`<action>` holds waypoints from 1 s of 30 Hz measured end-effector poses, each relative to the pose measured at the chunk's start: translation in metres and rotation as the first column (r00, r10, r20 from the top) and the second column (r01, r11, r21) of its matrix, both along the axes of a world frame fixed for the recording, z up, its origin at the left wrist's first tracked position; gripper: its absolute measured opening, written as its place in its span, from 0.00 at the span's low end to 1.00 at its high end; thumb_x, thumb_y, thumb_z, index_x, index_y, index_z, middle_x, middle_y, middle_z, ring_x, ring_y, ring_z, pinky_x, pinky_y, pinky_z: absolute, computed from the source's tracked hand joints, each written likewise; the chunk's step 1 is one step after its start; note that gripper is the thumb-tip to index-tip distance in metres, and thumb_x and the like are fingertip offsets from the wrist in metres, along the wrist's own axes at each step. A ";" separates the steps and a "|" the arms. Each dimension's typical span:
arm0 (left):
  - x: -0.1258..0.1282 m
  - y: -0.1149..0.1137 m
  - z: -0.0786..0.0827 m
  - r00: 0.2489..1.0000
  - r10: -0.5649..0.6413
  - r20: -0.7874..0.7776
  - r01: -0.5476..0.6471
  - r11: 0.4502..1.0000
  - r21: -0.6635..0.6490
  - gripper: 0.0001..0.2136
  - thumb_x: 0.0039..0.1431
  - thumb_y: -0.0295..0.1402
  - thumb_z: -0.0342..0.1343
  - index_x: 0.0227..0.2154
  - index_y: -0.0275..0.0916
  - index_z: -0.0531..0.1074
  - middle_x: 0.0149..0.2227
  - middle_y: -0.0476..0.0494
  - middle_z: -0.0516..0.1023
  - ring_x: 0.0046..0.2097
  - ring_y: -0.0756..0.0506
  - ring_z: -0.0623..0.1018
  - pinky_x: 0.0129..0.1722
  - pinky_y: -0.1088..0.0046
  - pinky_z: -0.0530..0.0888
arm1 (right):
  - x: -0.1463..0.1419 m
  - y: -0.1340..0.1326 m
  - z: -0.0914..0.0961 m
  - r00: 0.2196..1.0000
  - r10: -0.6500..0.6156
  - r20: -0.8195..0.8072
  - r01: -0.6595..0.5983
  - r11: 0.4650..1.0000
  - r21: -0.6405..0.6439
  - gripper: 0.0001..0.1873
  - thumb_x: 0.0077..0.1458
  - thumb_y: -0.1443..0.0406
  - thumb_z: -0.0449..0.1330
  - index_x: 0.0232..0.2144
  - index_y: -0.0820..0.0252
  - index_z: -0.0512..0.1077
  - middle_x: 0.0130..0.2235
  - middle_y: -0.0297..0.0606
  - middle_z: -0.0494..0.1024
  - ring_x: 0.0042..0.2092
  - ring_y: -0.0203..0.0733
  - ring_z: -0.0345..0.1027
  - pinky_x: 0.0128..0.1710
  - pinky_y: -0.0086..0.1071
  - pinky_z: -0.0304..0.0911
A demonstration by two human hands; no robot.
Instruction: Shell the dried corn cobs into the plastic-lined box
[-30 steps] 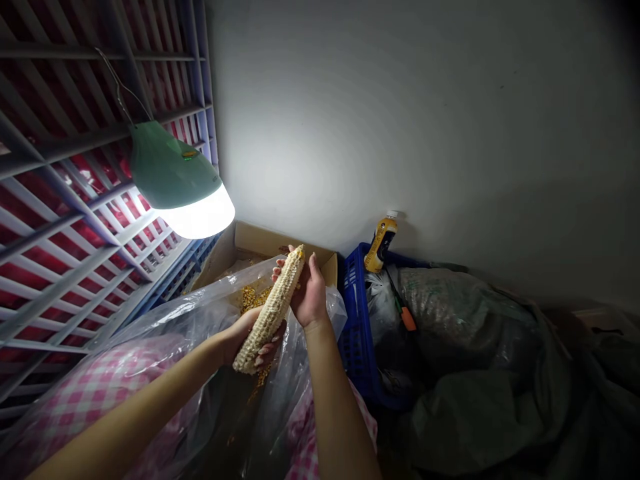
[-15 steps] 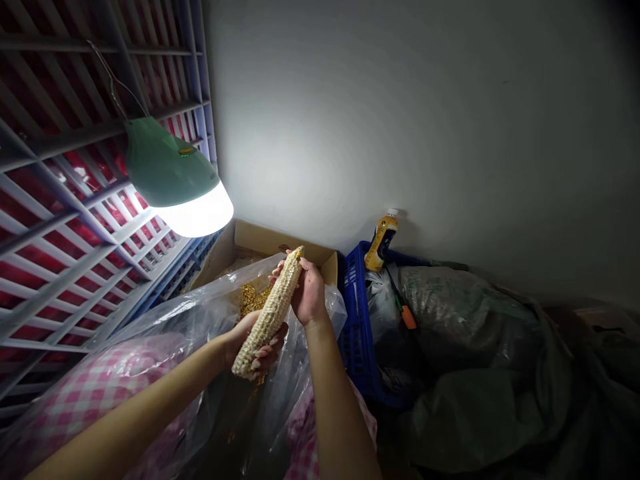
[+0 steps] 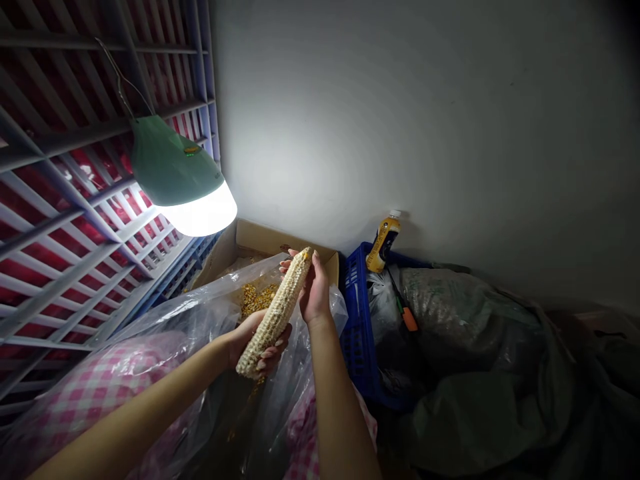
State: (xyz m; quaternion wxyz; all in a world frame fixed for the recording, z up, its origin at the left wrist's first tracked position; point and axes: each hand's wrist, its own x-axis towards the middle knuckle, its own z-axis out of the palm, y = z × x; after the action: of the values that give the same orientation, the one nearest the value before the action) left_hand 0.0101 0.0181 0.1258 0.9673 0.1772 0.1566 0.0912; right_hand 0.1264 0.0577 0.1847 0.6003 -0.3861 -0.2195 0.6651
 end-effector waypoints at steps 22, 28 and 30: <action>0.006 -0.004 0.001 0.983 0.038 -0.182 -0.018 0.994 0.111 0.25 0.54 0.49 0.36 0.16 0.34 0.65 0.11 0.45 0.61 0.12 0.49 0.63 0.10 0.74 0.60 | 0.001 -0.012 0.014 0.991 0.079 -0.112 -0.061 0.986 0.158 0.21 0.46 0.59 0.45 0.42 0.59 0.65 0.27 0.34 0.69 0.27 0.36 0.64 0.27 0.33 0.65; 0.011 -0.009 0.000 0.968 0.156 -0.198 -0.123 0.978 0.171 0.24 0.53 0.49 0.39 0.16 0.34 0.65 0.11 0.45 0.61 0.12 0.50 0.61 0.10 0.75 0.59 | 0.002 -0.014 0.015 0.994 0.073 -0.076 -0.063 0.990 0.126 0.19 0.44 0.59 0.44 0.37 0.60 0.65 0.24 0.34 0.65 0.25 0.37 0.62 0.24 0.32 0.63; 0.012 -0.009 0.002 0.968 0.143 -0.205 -0.109 0.980 0.167 0.23 0.53 0.48 0.39 0.16 0.34 0.64 0.11 0.46 0.61 0.12 0.50 0.61 0.10 0.75 0.60 | 0.003 -0.013 0.014 0.990 0.093 -0.106 -0.077 0.986 0.145 0.18 0.44 0.60 0.44 0.35 0.60 0.64 0.24 0.33 0.64 0.24 0.36 0.61 0.24 0.32 0.63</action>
State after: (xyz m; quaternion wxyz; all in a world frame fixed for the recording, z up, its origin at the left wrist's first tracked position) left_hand 0.0221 0.0093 0.1279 0.9202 0.2499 0.2641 0.1448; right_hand 0.1291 0.0443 0.1991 0.6084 -0.2953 -0.2479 0.6937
